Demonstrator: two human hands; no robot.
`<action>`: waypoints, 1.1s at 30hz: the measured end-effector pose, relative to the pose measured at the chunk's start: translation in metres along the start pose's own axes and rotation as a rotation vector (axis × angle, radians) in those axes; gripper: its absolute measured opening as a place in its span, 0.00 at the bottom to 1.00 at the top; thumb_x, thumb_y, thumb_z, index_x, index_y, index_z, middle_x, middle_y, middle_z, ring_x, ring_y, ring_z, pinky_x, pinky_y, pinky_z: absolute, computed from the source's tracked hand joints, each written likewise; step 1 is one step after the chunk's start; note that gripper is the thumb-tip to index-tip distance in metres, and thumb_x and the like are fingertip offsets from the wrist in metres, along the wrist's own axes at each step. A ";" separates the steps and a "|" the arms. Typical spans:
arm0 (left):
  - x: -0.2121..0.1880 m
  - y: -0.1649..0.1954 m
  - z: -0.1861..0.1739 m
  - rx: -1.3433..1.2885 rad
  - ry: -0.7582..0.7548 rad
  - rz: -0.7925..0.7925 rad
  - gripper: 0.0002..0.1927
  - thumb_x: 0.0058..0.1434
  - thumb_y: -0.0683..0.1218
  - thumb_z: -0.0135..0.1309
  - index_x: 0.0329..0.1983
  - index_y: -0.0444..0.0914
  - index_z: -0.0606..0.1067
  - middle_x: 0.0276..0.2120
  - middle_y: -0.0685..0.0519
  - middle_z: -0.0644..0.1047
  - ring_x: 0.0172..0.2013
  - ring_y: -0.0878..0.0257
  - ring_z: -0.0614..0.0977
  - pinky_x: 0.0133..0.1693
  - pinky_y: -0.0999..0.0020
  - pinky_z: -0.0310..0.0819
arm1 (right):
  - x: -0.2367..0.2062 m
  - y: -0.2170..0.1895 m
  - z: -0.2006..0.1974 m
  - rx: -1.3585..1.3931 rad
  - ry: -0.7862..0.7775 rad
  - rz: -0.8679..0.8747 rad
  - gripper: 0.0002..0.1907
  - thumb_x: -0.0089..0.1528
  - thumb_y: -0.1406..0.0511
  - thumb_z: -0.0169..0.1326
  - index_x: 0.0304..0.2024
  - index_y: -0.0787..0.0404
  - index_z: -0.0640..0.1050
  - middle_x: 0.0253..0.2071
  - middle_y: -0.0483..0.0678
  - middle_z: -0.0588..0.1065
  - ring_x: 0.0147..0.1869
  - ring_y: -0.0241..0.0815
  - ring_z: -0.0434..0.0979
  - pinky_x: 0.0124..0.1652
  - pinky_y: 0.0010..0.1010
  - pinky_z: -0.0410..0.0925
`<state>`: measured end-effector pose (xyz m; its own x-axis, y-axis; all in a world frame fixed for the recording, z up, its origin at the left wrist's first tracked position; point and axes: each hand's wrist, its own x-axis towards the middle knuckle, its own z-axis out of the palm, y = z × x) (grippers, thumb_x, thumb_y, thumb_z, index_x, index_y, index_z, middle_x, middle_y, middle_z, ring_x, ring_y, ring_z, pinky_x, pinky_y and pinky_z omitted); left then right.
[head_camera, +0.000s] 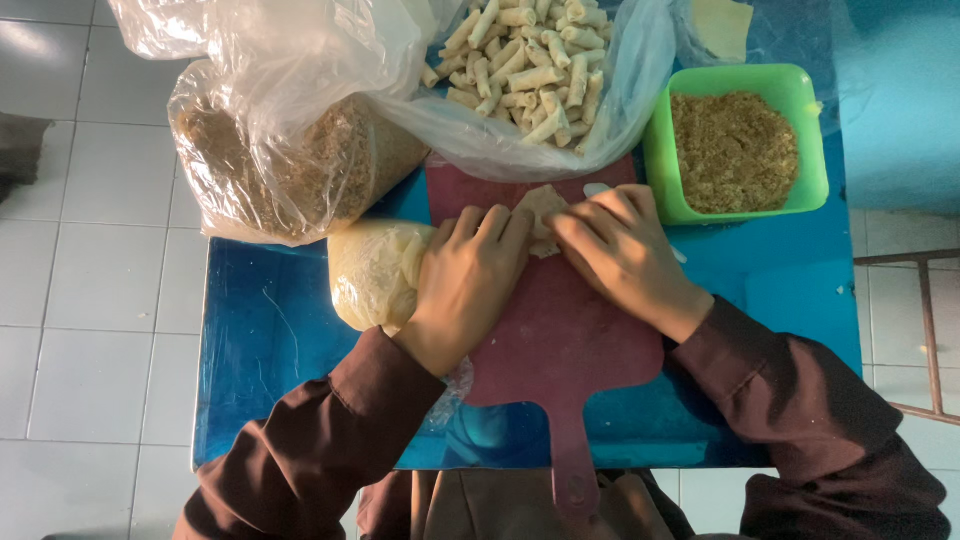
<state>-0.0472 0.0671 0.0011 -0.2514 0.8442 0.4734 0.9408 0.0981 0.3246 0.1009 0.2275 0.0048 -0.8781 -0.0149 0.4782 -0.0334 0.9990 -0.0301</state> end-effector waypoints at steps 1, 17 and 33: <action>0.000 -0.001 0.002 0.006 0.003 0.000 0.13 0.60 0.44 0.56 0.48 0.39 0.75 0.38 0.52 0.73 0.41 0.53 0.77 0.42 0.57 0.73 | -0.001 0.000 0.000 -0.031 -0.001 -0.029 0.12 0.60 0.69 0.62 0.47 0.61 0.81 0.46 0.43 0.75 0.55 0.44 0.73 0.56 0.43 0.65; 0.000 -0.002 0.017 0.226 0.110 0.036 0.29 0.59 0.47 0.55 0.65 0.35 0.72 0.54 0.50 0.76 0.57 0.57 0.76 0.63 0.52 0.64 | 0.009 0.000 0.003 -0.197 0.006 -0.038 0.19 0.61 0.65 0.65 0.55 0.57 0.82 0.53 0.40 0.74 0.54 0.41 0.70 0.52 0.41 0.63; -0.003 0.005 0.006 0.083 0.129 0.187 0.15 0.59 0.43 0.53 0.51 0.40 0.74 0.45 0.53 0.74 0.50 0.56 0.77 0.55 0.59 0.69 | 0.045 0.017 -0.066 0.449 -0.056 0.533 0.12 0.66 0.65 0.61 0.51 0.60 0.77 0.37 0.43 0.79 0.31 0.32 0.72 0.33 0.23 0.66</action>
<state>-0.0400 0.0685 -0.0038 -0.0926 0.7780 0.6214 0.9878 -0.0065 0.1553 0.0925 0.2463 0.0834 -0.8523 0.4583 0.2521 0.2254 0.7567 -0.6137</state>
